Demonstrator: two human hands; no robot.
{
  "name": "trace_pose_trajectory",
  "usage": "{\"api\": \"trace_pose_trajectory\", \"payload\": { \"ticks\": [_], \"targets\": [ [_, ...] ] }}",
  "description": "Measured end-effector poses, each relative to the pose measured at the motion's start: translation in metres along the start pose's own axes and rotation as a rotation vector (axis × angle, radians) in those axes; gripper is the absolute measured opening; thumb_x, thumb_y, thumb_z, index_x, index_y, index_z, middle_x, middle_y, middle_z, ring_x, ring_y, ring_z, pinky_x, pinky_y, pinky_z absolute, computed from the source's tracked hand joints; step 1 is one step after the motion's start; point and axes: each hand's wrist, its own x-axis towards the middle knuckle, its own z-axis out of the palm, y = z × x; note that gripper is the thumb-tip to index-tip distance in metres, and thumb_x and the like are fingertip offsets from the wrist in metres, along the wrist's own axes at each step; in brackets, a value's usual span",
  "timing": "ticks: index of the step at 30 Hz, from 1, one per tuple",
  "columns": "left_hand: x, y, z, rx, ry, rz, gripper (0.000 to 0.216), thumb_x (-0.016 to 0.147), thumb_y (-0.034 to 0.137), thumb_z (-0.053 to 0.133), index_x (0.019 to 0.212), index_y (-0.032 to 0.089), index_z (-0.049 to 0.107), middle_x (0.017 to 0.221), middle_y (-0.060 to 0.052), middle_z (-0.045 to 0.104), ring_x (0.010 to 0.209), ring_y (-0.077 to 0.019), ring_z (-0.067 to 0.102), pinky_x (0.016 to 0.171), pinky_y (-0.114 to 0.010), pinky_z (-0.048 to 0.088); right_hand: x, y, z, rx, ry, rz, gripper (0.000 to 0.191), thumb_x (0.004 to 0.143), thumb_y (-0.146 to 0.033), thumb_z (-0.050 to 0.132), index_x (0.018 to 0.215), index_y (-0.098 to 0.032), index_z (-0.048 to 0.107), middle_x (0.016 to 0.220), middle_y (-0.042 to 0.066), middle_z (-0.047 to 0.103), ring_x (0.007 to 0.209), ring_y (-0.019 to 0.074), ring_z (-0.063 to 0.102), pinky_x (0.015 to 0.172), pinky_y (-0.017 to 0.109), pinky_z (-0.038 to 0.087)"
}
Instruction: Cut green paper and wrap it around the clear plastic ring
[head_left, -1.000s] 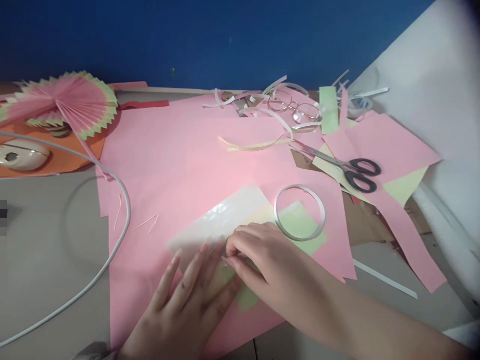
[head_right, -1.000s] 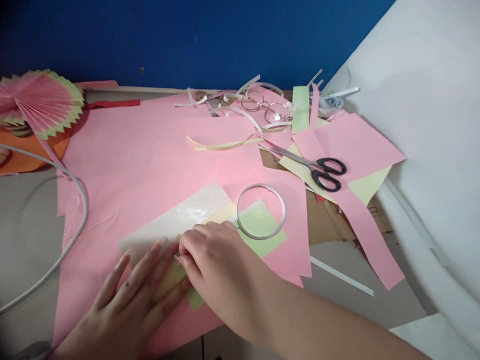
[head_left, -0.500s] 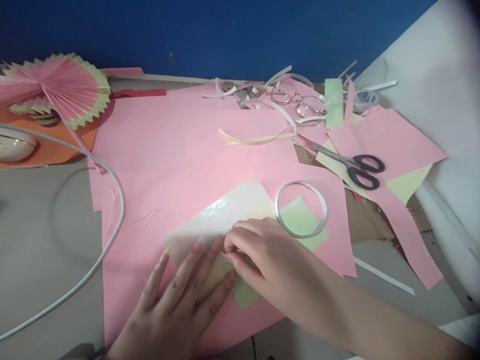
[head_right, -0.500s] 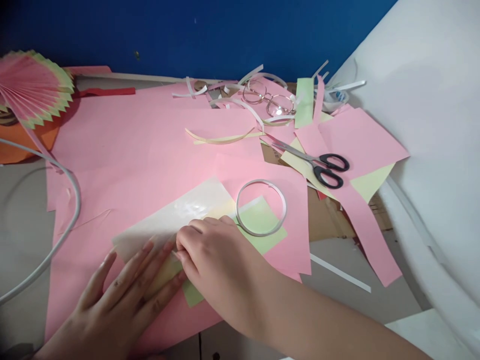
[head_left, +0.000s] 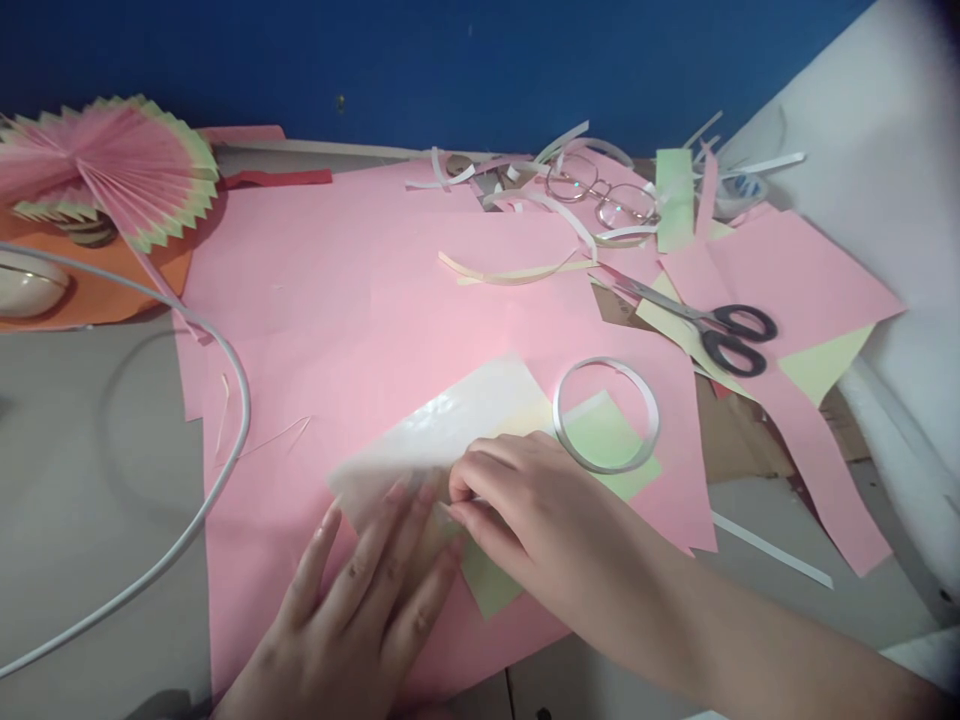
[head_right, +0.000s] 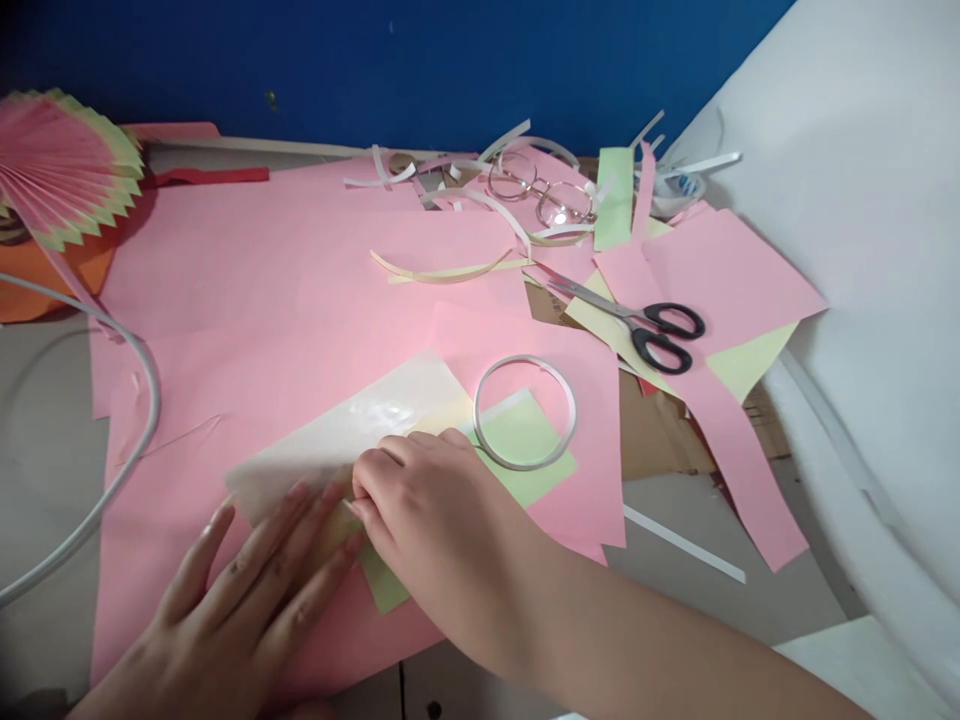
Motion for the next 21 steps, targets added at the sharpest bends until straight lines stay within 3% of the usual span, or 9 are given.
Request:
{"api": "trace_pose_trajectory", "payload": {
  "ticks": [9, 17, 21],
  "targets": [
    [-0.0031, 0.0039, 0.0051, -0.011, 0.026, -0.025, 0.073, 0.085, 0.062, 0.035, 0.131, 0.006, 0.045, 0.137, -0.014, 0.046, 0.131, -0.0306, 0.033, 0.112, -0.053, 0.010, -0.0006, -0.0056, -0.0005, -0.078, -0.013, 0.039, 0.015, 0.089, -0.017, 0.048, 0.074, -0.019, 0.052, 0.074, -0.003, 0.056, 0.070, 0.0124, 0.049, 0.068, 0.028, 0.035],
    [-0.0017, 0.0042, 0.0038, 0.002, 0.050, -0.022, 0.068, 0.088, 0.057, 0.030, 0.128, 0.005, 0.046, 0.138, -0.016, 0.045, 0.133, -0.0304, 0.029, 0.112, -0.051, 0.010, 0.0013, -0.0018, 0.0036, -0.168, -0.001, -0.045, 0.013, 0.089, -0.016, 0.047, 0.077, -0.018, 0.051, 0.073, 0.000, 0.054, 0.069, 0.0148, 0.048, 0.063, 0.029, 0.035],
    [-0.0016, 0.0054, 0.0038, -0.032, 0.112, -0.042, 0.061, 0.090, 0.050, 0.031, 0.126, 0.003, 0.046, 0.138, -0.020, 0.043, 0.131, -0.0336, 0.032, 0.110, -0.049, 0.018, 0.0000, -0.0021, 0.0057, -0.180, 0.019, -0.064, 0.012, 0.088, -0.016, 0.048, 0.076, -0.017, 0.050, 0.073, 0.000, 0.053, 0.070, 0.0149, 0.047, 0.062, 0.029, 0.036]
  ]
}}
